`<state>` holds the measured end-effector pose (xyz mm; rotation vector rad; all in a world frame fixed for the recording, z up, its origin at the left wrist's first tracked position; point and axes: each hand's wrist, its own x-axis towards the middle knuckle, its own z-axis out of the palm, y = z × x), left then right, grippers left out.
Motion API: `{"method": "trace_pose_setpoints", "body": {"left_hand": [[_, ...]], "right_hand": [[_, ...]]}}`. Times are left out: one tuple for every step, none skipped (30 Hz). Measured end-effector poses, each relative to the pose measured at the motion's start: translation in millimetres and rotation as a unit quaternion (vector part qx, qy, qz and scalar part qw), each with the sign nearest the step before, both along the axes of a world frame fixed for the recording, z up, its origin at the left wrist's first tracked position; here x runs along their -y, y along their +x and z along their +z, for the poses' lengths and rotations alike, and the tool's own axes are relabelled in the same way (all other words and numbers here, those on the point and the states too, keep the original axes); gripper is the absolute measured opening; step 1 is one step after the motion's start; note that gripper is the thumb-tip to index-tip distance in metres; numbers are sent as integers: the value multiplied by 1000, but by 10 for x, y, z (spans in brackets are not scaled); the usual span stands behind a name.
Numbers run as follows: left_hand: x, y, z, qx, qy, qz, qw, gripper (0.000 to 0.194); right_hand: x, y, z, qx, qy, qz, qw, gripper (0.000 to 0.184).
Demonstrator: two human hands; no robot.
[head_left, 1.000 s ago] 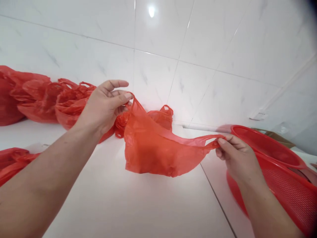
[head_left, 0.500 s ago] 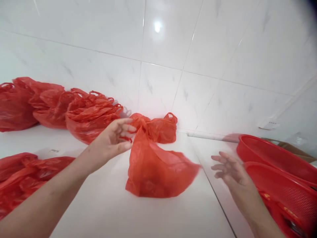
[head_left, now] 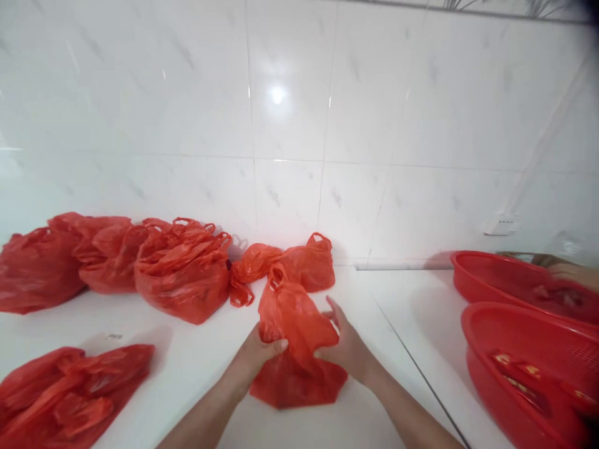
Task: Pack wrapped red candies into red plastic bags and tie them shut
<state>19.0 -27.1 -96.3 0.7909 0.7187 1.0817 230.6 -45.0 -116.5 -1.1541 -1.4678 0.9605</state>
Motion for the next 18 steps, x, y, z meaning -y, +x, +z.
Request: {"method": "trace_pose_setpoints", "body": {"left_hand": [[-8,32,-4,-12,12,-9,1000,51],[-23,45,-10,-17,21,-8,1000,44],[-44,42,-12,-17,26,3,1000,38],[-66,30,-10,-6,25,25,999,36],[-86,15,-3,12,27,50,998,35],[-102,3,8,33,31,73,996,36],[-114,-3,19,55,35,88,994,38],[-122,0,27,73,36,95,992,39],[-127,11,28,88,36,98,991,39],[-131,29,19,98,32,97,990,38],[-135,53,-2,104,25,97,990,36],[-139,79,-35,104,13,100,990,34],[-144,104,-77,100,-2,105,989,32],[-149,128,-125,94,-17,110,989,31],[-156,149,-175,89,-31,114,989,31],[-164,169,-224,86,-42,117,989,32],[-172,189,-268,87,-48,119,988,33],[-179,212,-306,90,-51,120,987,34]], "right_hand": [[-15,-45,19,-15,-19,32,999,88],[-13,-67,45,-36,-38,63,997,70],[3,-67,76,-68,-53,88,992,53],[24,-48,108,-116,-62,101,986,41],[44,-15,134,-179,-72,103,976,36],[55,28,150,-247,-86,96,961,35],[53,75,152,-309,-101,86,942,36],[38,121,135,-357,-116,72,924,37],[10,164,101,-388,-128,57,911,38],[-26,201,51,-404,-136,39,904,39],[-64,231,-9,-409,-142,21,901,40],[-100,256,-72,-408,-146,5,901,40],[-127,274,-129,-405,-151,-8,902,41],[-143,287,-172,-400,-154,-11,903,42],[-146,295,-198,-392,-154,-3,907,43],[-135,298,-202,-382,-147,16,912,46],[-114,295,-188,-369,-130,43,920,50],[-84,285,-160,-353,-107,72,927,55]]}}
